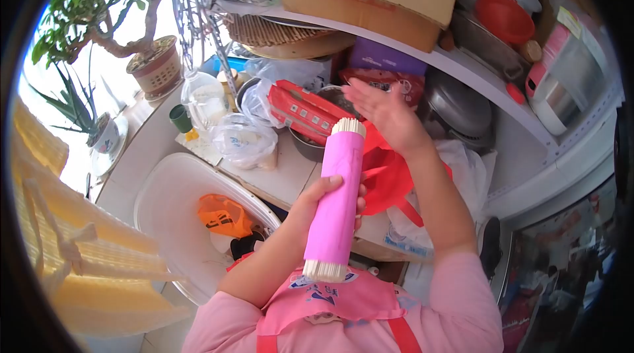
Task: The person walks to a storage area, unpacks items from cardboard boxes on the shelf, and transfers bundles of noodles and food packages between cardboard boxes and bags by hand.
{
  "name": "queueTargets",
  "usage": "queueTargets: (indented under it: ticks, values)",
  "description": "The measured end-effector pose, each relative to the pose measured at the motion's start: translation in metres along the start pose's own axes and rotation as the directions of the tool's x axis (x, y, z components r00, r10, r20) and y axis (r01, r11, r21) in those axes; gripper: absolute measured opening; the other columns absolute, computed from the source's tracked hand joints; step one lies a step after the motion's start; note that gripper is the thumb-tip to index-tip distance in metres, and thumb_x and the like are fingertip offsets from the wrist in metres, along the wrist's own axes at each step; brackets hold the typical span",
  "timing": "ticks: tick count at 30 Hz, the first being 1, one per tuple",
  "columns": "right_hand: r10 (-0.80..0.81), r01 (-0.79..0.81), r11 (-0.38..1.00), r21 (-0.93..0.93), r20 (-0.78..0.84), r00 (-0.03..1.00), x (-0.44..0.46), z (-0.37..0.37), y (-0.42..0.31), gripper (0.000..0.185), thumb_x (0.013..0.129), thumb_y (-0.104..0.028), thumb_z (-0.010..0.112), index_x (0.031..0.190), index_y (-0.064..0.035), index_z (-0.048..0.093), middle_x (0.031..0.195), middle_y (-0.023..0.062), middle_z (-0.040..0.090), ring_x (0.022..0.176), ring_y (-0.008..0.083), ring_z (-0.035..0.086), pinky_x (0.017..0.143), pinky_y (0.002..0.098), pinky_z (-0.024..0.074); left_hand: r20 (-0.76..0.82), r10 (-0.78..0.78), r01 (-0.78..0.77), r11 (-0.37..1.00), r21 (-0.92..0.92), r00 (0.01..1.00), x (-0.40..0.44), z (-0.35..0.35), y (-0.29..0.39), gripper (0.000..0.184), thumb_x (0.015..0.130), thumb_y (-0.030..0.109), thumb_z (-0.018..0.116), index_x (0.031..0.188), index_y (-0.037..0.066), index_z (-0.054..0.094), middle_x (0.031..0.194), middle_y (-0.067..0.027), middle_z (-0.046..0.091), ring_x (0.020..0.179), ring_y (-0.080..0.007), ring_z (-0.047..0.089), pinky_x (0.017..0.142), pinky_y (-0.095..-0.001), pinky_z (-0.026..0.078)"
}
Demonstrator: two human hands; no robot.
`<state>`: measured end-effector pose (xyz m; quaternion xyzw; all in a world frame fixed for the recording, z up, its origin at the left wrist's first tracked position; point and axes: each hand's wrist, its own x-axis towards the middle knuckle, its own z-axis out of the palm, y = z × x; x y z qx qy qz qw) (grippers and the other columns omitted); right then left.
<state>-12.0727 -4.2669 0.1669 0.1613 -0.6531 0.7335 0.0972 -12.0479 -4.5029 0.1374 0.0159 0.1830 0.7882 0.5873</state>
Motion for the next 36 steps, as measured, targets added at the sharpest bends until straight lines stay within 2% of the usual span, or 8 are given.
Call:
queueTargets:
  ticks: [7,13,16,23,25,27,30,36]
  values:
    - [0.257,-0.335,0.931,0.142,0.396,0.882,0.009,0.014,0.013,0.089,0.090,-0.070,0.022,0.142,0.0017,0.035,0.138,0.0208,0.046,0.132,0.0268,0.041,0.110,0.0395,0.0309,0.120,-0.066,0.070,0.997,-0.027,0.991,-0.007,-0.006,-0.010,0.052,0.087,0.030,0.059,0.129,0.003,0.044,0.102,-0.0081,0.059,0.087,-0.0185,0.063,0.070,-0.0362,0.056]
    - [0.232,-0.236,0.972,-0.015,0.263,0.937,0.007,0.025,0.010,0.087,0.092,-0.066,0.025,0.143,0.0042,0.029,0.145,0.0208,0.037,0.136,0.0296,0.035,0.112,0.0411,0.0276,-0.021,-0.013,0.013,1.000,0.019,1.000,-0.013,-0.005,-0.009,0.053,0.086,0.031,0.060,0.128,0.003,0.044,0.102,-0.0075,0.057,0.086,-0.0188,0.061,0.070,-0.0374,0.055]
    - [-0.006,-0.007,0.972,-0.235,-0.053,0.999,-0.003,0.039,-0.031,0.077,0.094,-0.057,0.040,0.143,0.0015,0.029,0.146,0.0176,0.034,0.133,0.0277,0.038,0.109,0.0410,0.0308,-0.106,0.139,-0.133,0.989,0.061,0.985,-0.020,0.017,0.002,0.053,0.085,0.030,0.060,0.128,0.004,0.043,0.102,-0.0061,0.055,0.084,-0.0181,0.059,0.070,-0.0378,0.053]
    - [0.239,-0.134,0.852,-0.507,0.148,0.960,-0.015,0.112,-0.159,0.103,0.076,-0.053,0.073,0.147,-0.0002,0.020,0.143,0.0210,0.036,0.126,0.0271,0.046,0.104,0.0395,0.0369,-0.067,0.714,-0.695,0.696,0.178,0.697,-0.028,0.101,0.042,0.038,0.087,0.034,0.058,0.112,0.006,0.050,0.093,-0.0083,0.059,0.080,-0.0213,0.061,0.073,-0.0353,0.052]
    - [0.200,0.082,0.578,-0.812,0.238,0.951,-0.001,0.123,-0.176,0.108,0.072,-0.050,0.078,0.147,0.0007,0.019,0.139,0.0240,0.040,0.126,0.0236,0.047,0.099,0.0338,0.0415,-0.025,0.866,-0.845,0.493,0.205,0.499,-0.023,0.121,0.054,0.037,0.088,0.035,0.058,0.109,0.005,0.052,0.093,-0.0079,0.060,0.082,-0.0201,0.061,0.074,-0.0338,0.052]
    - [0.111,0.187,0.437,-0.880,0.259,0.960,0.011,0.133,-0.196,0.106,0.072,-0.044,0.079,0.146,0.0027,0.019,0.126,0.0253,0.052,0.117,0.0206,0.054,0.090,0.0309,0.0466,0.033,0.888,-0.875,0.444,0.192,0.458,-0.019,0.148,0.068,0.031,0.090,0.030,0.057,0.107,0.004,0.052,0.093,-0.0078,0.059,0.082,-0.0186,0.061,0.075,-0.0325,0.051]
    - [0.323,-0.130,0.427,-0.895,0.016,0.946,0.037,0.146,-0.249,0.095,0.072,-0.032,0.080,0.144,0.0003,0.028,0.106,0.0185,0.063,0.097,0.0196,0.062,0.081,0.0320,0.0495,0.175,0.926,-0.931,0.296,0.213,0.335,-0.005,0.190,0.094,0.024,0.091,0.022,0.057,0.105,0.004,0.053,0.093,-0.0072,0.058,0.082,-0.0164,0.059,0.073,-0.0310,0.050]
    - [0.130,0.005,0.142,-0.990,0.023,0.991,0.092,0.101,-0.295,0.084,0.074,-0.034,0.077,0.144,-0.0126,0.035,0.116,0.0112,0.062,0.097,0.0169,0.062,0.087,0.0269,0.0475,0.231,0.940,-0.960,0.211,0.182,0.250,0.052,0.251,0.154,0.052,0.084,0.023,0.067,0.125,0.001,0.043,0.112,-0.0138,0.056,0.100,-0.0229,0.056,0.086,-0.0366,0.047]
